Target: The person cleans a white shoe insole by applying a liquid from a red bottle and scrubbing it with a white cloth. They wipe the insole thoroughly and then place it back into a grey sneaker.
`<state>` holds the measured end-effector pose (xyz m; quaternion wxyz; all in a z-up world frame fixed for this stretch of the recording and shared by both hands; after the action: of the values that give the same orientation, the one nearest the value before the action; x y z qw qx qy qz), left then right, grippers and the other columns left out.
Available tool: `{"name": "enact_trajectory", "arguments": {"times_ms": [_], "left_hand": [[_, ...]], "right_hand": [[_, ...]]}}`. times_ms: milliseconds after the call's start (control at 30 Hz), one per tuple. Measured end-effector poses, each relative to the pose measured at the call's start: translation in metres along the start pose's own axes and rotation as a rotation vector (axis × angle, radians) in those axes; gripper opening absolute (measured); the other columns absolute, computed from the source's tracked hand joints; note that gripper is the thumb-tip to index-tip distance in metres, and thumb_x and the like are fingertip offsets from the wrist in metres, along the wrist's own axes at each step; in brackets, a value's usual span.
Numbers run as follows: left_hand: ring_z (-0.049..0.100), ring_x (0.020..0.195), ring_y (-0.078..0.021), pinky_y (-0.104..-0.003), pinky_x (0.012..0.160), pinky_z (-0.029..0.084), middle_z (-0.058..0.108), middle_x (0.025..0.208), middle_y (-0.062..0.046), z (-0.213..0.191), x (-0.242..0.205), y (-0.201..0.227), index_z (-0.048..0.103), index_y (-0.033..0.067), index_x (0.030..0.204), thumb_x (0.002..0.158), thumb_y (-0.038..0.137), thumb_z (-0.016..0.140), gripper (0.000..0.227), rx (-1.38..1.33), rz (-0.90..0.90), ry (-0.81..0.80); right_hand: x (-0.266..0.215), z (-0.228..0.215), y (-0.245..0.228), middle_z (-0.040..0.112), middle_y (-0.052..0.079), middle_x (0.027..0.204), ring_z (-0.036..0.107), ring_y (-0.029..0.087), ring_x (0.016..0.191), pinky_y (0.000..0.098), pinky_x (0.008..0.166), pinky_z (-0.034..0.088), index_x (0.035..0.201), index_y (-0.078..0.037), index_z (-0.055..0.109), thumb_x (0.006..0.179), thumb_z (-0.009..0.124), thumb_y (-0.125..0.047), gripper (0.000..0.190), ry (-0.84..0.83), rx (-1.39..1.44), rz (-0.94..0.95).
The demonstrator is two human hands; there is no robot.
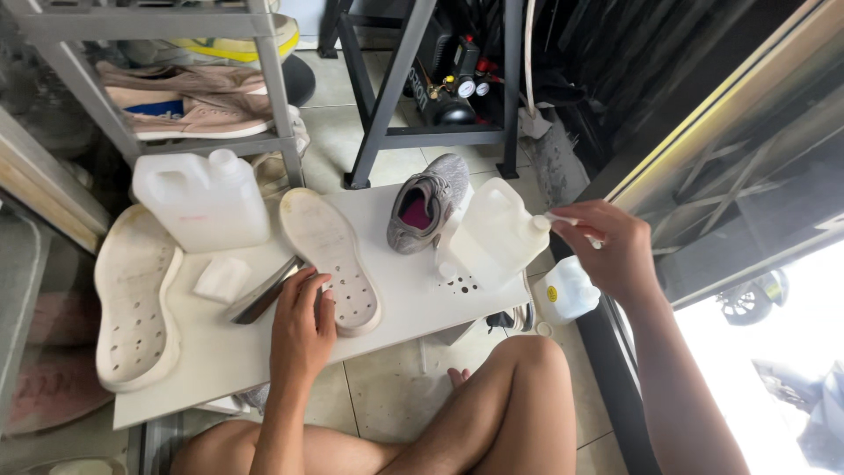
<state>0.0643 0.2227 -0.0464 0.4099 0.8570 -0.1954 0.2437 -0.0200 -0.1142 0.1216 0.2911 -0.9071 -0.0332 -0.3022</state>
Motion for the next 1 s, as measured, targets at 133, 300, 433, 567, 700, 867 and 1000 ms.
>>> {"name": "enact_trajectory", "arguments": {"times_ms": [133, 300, 433, 567, 700, 867, 1000], "left_hand": [[0.054, 0.109, -0.0294, -0.038, 0.096, 0.043, 0.054, 0.114, -0.015, -0.006, 0.003, 0.011, 0.059, 0.0027, 0.107, 0.09, 0.007, 0.049, 0.02, -0.109, 0.052, 0.013], [0.056, 0.108, -0.0263, -0.037, 0.092, 0.045, 0.055, 0.118, -0.012, -0.003, 0.001, 0.005, 0.061, 0.0065, 0.108, 0.089, 0.01, 0.051, 0.022, -0.095, -0.03, -0.022], [0.055, 0.11, -0.0236, -0.036, 0.092, 0.046, 0.054, 0.12, -0.009, 0.001, 0.001, 0.003, 0.06, 0.0081, 0.111, 0.09, 0.012, 0.049, 0.024, -0.063, -0.092, -0.06], [0.054, 0.113, -0.0245, -0.037, 0.093, 0.045, 0.054, 0.121, -0.009, 0.003, 0.0, 0.002, 0.06, 0.0082, 0.111, 0.091, 0.012, 0.05, 0.023, -0.054, -0.077, -0.054], [0.056, 0.111, -0.0245, -0.037, 0.09, 0.047, 0.055, 0.12, -0.01, 0.001, 0.001, 0.004, 0.061, 0.0079, 0.11, 0.09, 0.011, 0.05, 0.023, -0.057, -0.079, -0.042], [0.055, 0.111, -0.023, -0.035, 0.09, 0.047, 0.055, 0.119, -0.008, 0.002, -0.001, 0.002, 0.061, 0.0085, 0.111, 0.09, 0.011, 0.05, 0.024, -0.059, -0.088, -0.049], [0.055, 0.11, -0.0253, -0.036, 0.093, 0.045, 0.055, 0.116, -0.011, -0.002, 0.002, 0.006, 0.06, 0.0048, 0.109, 0.09, 0.011, 0.049, 0.023, -0.072, -0.025, -0.013]], "right_hand": [[0.0, 0.004, -0.005, 0.066, 0.01, 0.088, 0.065, 0.02, 0.08, 0.0298, 0.077, 0.06, 0.097, -0.002, 0.07, 0.087, 0.064, -0.008, 0.012, -0.049, -0.042, -0.085], [-0.018, 0.004, 0.071, 0.061, 0.012, 0.079, 0.061, 0.019, 0.07, 0.0281, 0.071, 0.054, 0.103, 0.003, 0.061, 0.094, 0.054, -0.01, 0.018, 0.101, 0.628, 0.35], [-0.028, 0.015, 0.083, 0.047, 0.005, 0.077, 0.048, 0.015, 0.067, 0.0249, 0.063, 0.043, 0.093, -0.005, 0.056, 0.095, 0.052, -0.015, 0.012, 0.11, 1.053, 0.417], [-0.026, 0.015, 0.077, 0.047, 0.007, 0.075, 0.05, 0.019, 0.062, 0.0264, 0.06, 0.048, 0.095, -0.004, 0.05, 0.099, 0.046, -0.015, 0.013, 0.126, 1.015, 0.403], [-0.014, 0.002, 0.039, 0.064, 0.01, 0.076, 0.064, 0.014, 0.066, 0.0251, 0.07, 0.054, 0.09, -0.005, 0.055, 0.09, 0.058, -0.009, 0.006, 0.102, 0.358, 0.293], [-0.011, 0.005, 0.008, 0.069, 0.004, 0.081, 0.065, 0.012, 0.072, 0.0227, 0.072, 0.057, 0.091, -0.006, 0.07, 0.083, 0.07, -0.008, 0.009, 0.097, -0.061, -0.131], [-0.005, 0.013, -0.008, 0.069, 0.008, 0.087, 0.067, 0.018, 0.077, 0.0256, 0.072, 0.054, 0.087, -0.002, 0.069, 0.085, 0.066, -0.003, 0.003, 0.074, -0.13, -0.295]]}}
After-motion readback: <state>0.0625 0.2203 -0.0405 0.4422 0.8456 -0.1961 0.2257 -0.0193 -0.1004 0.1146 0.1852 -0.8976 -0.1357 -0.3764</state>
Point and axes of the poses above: each hand's wrist, its own x-axis towards the middle knuckle, its own z-axis out of the palm, y = z × x, the point moved 7 cm from there along x, towards the middle knuckle
